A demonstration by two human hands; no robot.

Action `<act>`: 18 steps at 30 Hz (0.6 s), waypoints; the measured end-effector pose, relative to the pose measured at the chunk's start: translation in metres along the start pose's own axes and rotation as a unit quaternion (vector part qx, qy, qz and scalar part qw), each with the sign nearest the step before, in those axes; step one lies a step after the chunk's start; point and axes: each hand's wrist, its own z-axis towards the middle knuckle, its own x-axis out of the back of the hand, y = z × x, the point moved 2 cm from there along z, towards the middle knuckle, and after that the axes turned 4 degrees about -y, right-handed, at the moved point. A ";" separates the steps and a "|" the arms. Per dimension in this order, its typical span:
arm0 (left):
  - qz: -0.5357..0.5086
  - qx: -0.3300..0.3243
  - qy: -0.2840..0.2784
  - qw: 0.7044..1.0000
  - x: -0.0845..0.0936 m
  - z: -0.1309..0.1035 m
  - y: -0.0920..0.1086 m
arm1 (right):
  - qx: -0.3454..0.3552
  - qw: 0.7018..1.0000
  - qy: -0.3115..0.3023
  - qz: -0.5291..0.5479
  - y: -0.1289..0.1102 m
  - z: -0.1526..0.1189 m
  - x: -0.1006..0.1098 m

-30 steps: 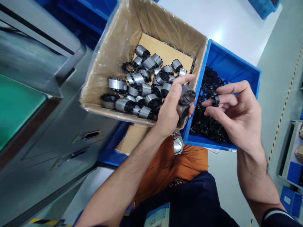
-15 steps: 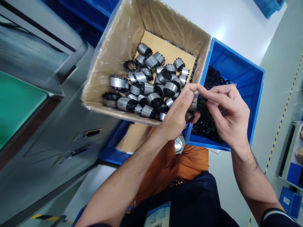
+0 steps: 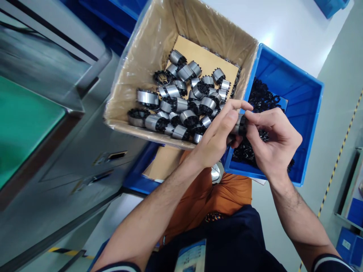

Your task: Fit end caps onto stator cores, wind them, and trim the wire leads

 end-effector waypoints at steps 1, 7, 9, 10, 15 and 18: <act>-0.005 -0.005 -0.003 1.000 0.000 0.001 0.001 | 0.007 1.000 0.001 -0.011 -0.002 0.000 -0.001; -0.017 -0.001 -0.004 1.000 0.000 0.003 -0.001 | -0.023 0.999 0.000 -0.030 -0.001 0.000 -0.001; -0.013 0.006 0.000 1.000 -0.002 0.004 -0.004 | -0.026 0.999 0.006 -0.019 0.000 0.000 -0.003; -0.013 0.007 0.000 1.000 -0.002 0.005 -0.005 | -0.023 0.999 0.009 -0.028 -0.001 0.000 -0.004; 0.077 -0.064 0.025 0.995 0.010 0.004 0.000 | -0.021 0.996 -0.065 -0.054 -0.001 0.010 0.006; 0.330 -0.112 0.079 0.934 0.029 -0.004 0.026 | -0.067 0.992 -0.088 -0.056 0.022 0.021 0.035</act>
